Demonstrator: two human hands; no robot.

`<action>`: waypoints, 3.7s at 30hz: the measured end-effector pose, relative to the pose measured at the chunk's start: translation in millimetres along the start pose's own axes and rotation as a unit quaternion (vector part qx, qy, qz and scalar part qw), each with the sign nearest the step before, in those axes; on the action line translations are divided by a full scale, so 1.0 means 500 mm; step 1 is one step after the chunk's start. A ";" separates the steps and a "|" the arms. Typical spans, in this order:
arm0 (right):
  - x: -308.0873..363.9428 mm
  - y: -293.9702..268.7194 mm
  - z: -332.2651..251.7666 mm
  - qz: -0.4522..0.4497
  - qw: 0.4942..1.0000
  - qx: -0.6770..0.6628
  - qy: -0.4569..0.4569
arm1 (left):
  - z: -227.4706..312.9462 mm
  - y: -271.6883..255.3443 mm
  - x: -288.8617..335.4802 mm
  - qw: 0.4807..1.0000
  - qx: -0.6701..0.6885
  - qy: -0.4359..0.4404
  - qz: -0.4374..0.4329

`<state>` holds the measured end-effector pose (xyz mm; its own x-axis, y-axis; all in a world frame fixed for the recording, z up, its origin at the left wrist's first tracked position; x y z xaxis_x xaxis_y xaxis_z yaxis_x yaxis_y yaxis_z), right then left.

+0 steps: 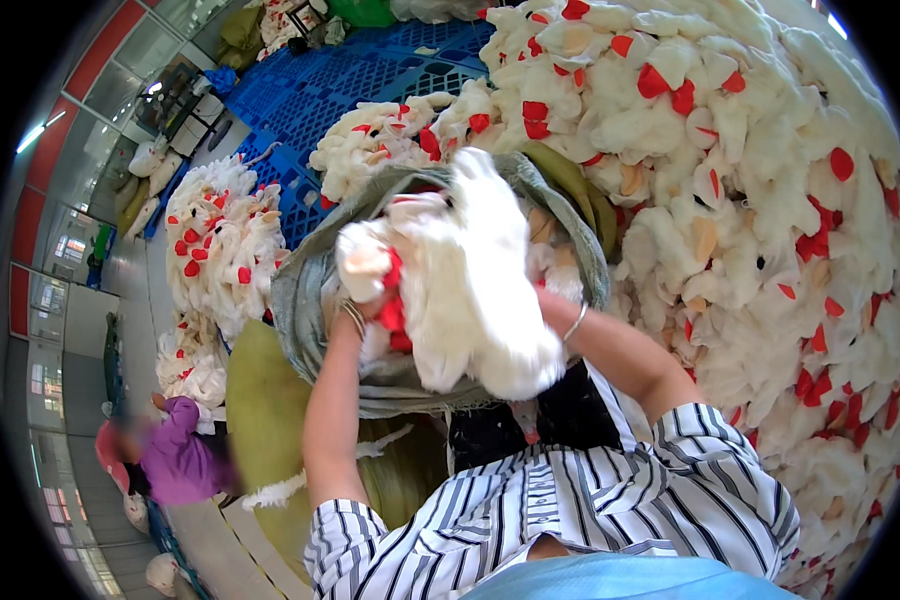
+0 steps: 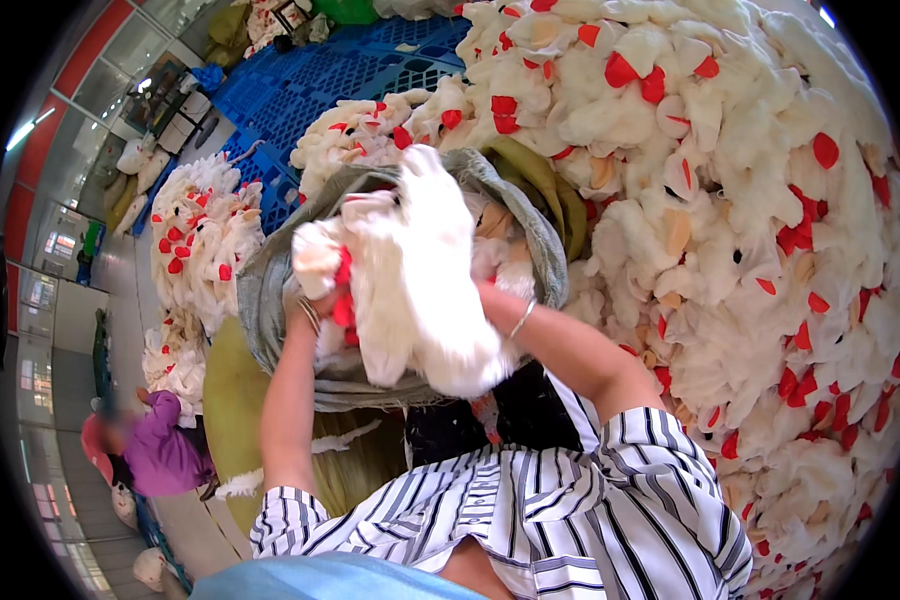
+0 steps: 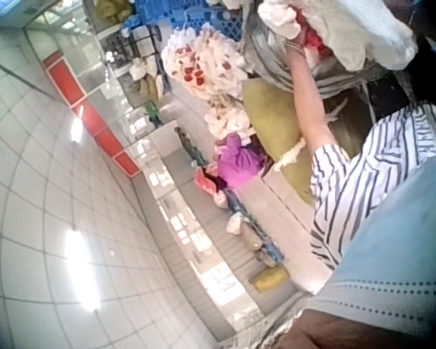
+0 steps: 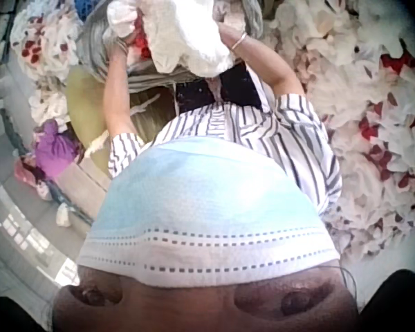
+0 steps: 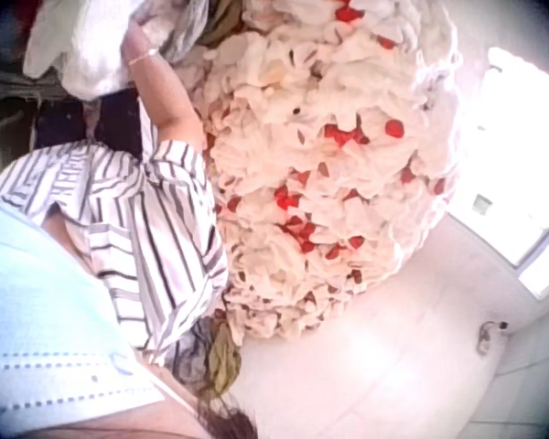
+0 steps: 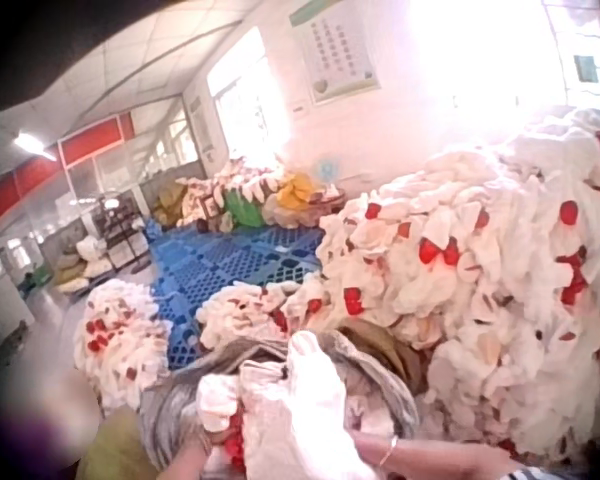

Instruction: The person picks up white stuffed animal toys from a large sack, turns them over to check the seams and stuffing, and places them back into the sack or onto a pile. The worker handles the toys one by one in a repetitive inspection loop.

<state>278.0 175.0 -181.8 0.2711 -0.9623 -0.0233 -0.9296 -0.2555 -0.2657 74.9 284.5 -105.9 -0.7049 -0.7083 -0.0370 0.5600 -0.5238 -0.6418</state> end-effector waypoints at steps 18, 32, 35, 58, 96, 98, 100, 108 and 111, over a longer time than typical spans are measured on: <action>0.431 0.085 -0.391 -0.250 0.954 0.108 -0.126 | 0.282 0.135 0.319 0.993 -0.056 0.049 -0.093; -0.064 -0.097 -0.020 0.127 0.990 0.061 0.015 | 0.103 -0.087 0.381 0.941 -0.176 -0.264 0.116; -0.100 -0.039 -0.046 0.067 0.995 0.070 -0.033 | 0.019 -0.122 0.357 0.952 -0.134 -0.250 0.117; 0.001 0.090 -0.057 -0.086 0.995 0.047 -0.031 | 0.109 -0.031 0.159 0.980 0.149 -0.120 -0.059; 0.679 0.000 0.057 0.517 0.699 -0.477 0.130 | 0.019 0.011 0.162 0.982 0.104 -0.119 0.108; 0.637 -0.038 -0.043 0.496 0.730 -0.466 0.061 | -0.012 0.003 0.141 0.973 0.137 -0.129 0.130; 0.595 -0.072 -0.157 0.478 0.774 -0.415 -0.006 | 0.119 0.006 0.096 0.970 0.179 -0.122 0.111; 0.337 0.039 -0.465 0.185 0.944 -0.115 -0.248 | 0.311 0.033 0.042 0.981 0.084 -0.003 0.176; 0.253 0.085 -0.363 0.189 0.975 -0.092 -0.067 | 0.237 0.031 0.035 0.982 -0.017 -0.027 0.186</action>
<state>227.4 25.1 -20.9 -0.0810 -0.9732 -0.2151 -0.9951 0.0911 -0.0375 123.0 208.0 -25.9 -0.4297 -0.8720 -0.2345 0.7597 -0.2087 -0.6159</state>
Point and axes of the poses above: each hand's wrist, its own x-axis away from the middle knuckle, its own y-axis out of the palm, z = x × y, the point moved 6 cm from there along -x, towards the middle knuckle, and after that the axes turned 4 degrees about -y, right-handed, at the moved point
